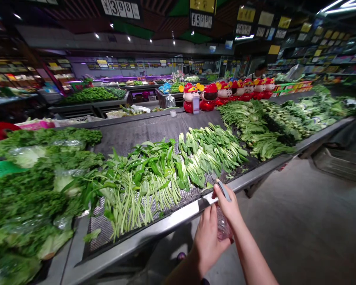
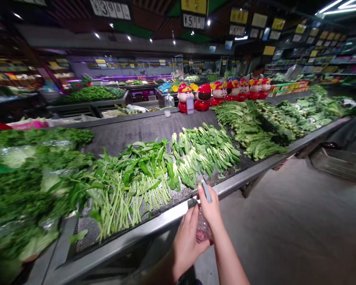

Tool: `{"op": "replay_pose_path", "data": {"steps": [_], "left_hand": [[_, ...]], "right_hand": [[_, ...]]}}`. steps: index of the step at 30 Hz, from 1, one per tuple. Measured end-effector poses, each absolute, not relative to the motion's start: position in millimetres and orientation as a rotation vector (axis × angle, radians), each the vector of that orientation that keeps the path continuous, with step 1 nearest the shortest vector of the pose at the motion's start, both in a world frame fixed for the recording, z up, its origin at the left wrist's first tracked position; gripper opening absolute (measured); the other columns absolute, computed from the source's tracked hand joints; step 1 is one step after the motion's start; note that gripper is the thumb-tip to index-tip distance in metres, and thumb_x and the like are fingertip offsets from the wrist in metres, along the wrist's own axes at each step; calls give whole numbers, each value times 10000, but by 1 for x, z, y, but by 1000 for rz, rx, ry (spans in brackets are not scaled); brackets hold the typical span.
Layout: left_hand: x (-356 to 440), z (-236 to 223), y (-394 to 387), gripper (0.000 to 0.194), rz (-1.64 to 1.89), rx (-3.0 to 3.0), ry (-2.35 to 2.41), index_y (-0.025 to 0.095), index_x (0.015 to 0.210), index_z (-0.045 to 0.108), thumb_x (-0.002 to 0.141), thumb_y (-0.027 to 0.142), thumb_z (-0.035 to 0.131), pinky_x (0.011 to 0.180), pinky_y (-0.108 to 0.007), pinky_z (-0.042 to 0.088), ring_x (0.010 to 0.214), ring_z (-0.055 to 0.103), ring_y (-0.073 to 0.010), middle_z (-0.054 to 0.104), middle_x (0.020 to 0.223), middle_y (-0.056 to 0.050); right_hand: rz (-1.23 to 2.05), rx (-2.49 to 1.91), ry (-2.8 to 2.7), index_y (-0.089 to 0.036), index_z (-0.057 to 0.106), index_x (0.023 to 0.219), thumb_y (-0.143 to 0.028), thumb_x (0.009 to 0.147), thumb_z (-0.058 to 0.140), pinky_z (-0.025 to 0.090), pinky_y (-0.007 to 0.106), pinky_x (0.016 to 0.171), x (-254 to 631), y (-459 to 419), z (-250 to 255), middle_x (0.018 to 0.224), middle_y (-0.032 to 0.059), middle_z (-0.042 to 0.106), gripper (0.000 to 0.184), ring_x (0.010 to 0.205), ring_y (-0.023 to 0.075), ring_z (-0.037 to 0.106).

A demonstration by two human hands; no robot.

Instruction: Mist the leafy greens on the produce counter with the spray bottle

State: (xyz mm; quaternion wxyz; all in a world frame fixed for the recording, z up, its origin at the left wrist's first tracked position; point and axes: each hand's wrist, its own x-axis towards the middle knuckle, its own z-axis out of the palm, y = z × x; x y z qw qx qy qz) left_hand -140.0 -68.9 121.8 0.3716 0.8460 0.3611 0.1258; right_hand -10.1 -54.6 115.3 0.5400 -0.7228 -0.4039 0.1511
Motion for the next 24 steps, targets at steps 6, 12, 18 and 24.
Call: {"op": "replay_pose_path", "data": {"steps": [6, 12, 18, 24], "left_hand": [[-145, 126, -79, 858, 381, 2135, 908, 170, 1369, 187, 640, 253, 631, 1064, -296, 225, 1269, 294, -237, 291, 1398, -86], [-142, 136, -69, 844, 471, 2171, 845, 173, 1358, 205, 631, 244, 629, 1067, -285, 226, 1251, 307, -230, 305, 1382, -72], [-151, 163, -37, 824, 499, 2229, 879, 160, 1332, 254, 611, 266, 639, 1062, -314, 239, 1224, 331, -243, 326, 1360, -86], [-169, 171, -17, 853, 480, 2255, 854, 145, 1337, 247, 592, 250, 649, 1074, -309, 223, 1232, 321, -244, 318, 1362, -99]], "right_hand": [[421, -1679, -998, -209, 567, 671, -498, 838, 413, 446, 317, 713, -14, -62, 118, 661, 29, 609, 368, 699, 193, 577], [432, -1599, -949, -176, 630, 860, -504, 805, 468, 462, 316, 694, -7, -50, 131, 815, 65, 665, 370, 749, 204, 608], [378, -1538, -1023, -192, 615, 801, -494, 820, 452, 461, 311, 672, -18, -19, 168, 748, 53, 659, 344, 715, 197, 607], [322, -1563, -1026, -216, 567, 665, -506, 836, 409, 440, 299, 548, -38, -3, 177, 609, 30, 599, 372, 559, 173, 545]]}}
